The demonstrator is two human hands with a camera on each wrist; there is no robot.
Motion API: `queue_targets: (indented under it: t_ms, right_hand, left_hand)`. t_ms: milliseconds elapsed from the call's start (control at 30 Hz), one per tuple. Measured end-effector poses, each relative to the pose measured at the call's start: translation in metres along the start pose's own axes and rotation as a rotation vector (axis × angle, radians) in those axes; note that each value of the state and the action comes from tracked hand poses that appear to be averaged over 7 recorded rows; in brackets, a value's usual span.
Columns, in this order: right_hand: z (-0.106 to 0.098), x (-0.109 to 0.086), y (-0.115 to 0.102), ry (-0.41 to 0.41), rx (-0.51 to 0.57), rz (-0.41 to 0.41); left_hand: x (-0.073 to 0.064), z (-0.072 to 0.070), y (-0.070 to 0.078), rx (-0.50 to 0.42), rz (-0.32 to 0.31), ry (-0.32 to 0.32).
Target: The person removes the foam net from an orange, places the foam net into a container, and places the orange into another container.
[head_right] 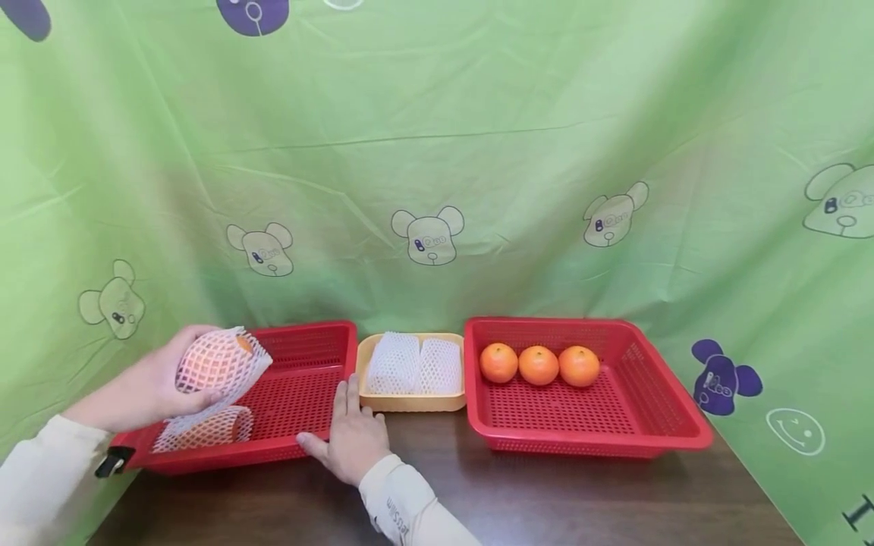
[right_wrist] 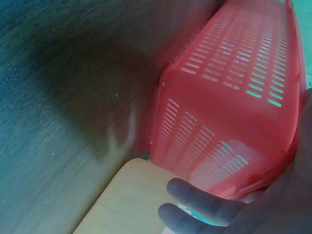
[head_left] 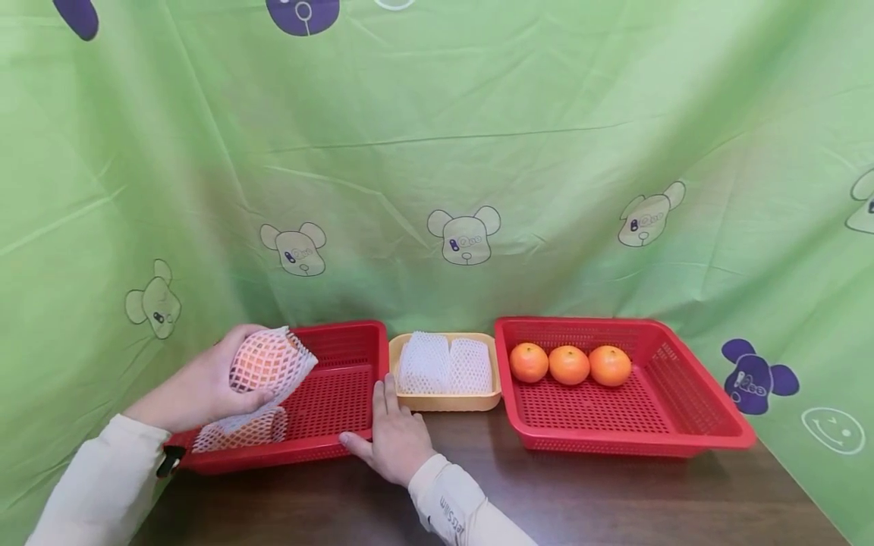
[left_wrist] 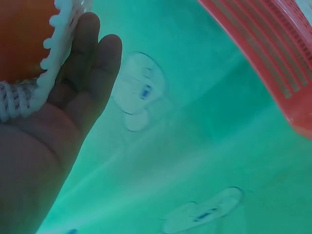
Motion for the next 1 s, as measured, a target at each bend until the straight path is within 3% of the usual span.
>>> queue_targets:
  t_ms: [200, 367, 533, 667, 833, 1000]
  right_hand:
    - [0.000, 0.000, 0.006, 0.010, 0.002, 0.003]
    - [0.000, -0.001, 0.012, -0.007, 0.041, 0.015]
    - [-0.005, -0.009, 0.018, -0.026, 0.080, 0.015]
    - [-0.009, -0.021, 0.023, -0.062, 0.117, -0.002]
    - [-0.016, -0.042, 0.029, -0.073, 0.097, -0.055]
    - [-0.024, -0.068, 0.038, -0.064, 0.074, -0.111]
  left_hand:
    - [-0.012, 0.008, 0.034, -0.019, 0.064, 0.002]
    - [-0.020, 0.017, 0.050, -0.059, 0.104, -0.004]
    - [-0.028, 0.027, 0.060, -0.076, 0.152, -0.004]
    - [-0.034, 0.038, 0.064, -0.073, 0.155, -0.016]
    - [-0.039, 0.051, 0.069, -0.009, 0.172, -0.013]
    - [-0.041, 0.065, 0.073, -0.019, 0.169, -0.035]
Point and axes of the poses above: each hand's wrist, its own x-axis towards the middle knuckle, its own z-axis out of the palm, y = z × x, the point moved 6 cm from there along x, towards the middle knuckle, and after that the axes turned 9 degrees about x, right-handed, at the moved point
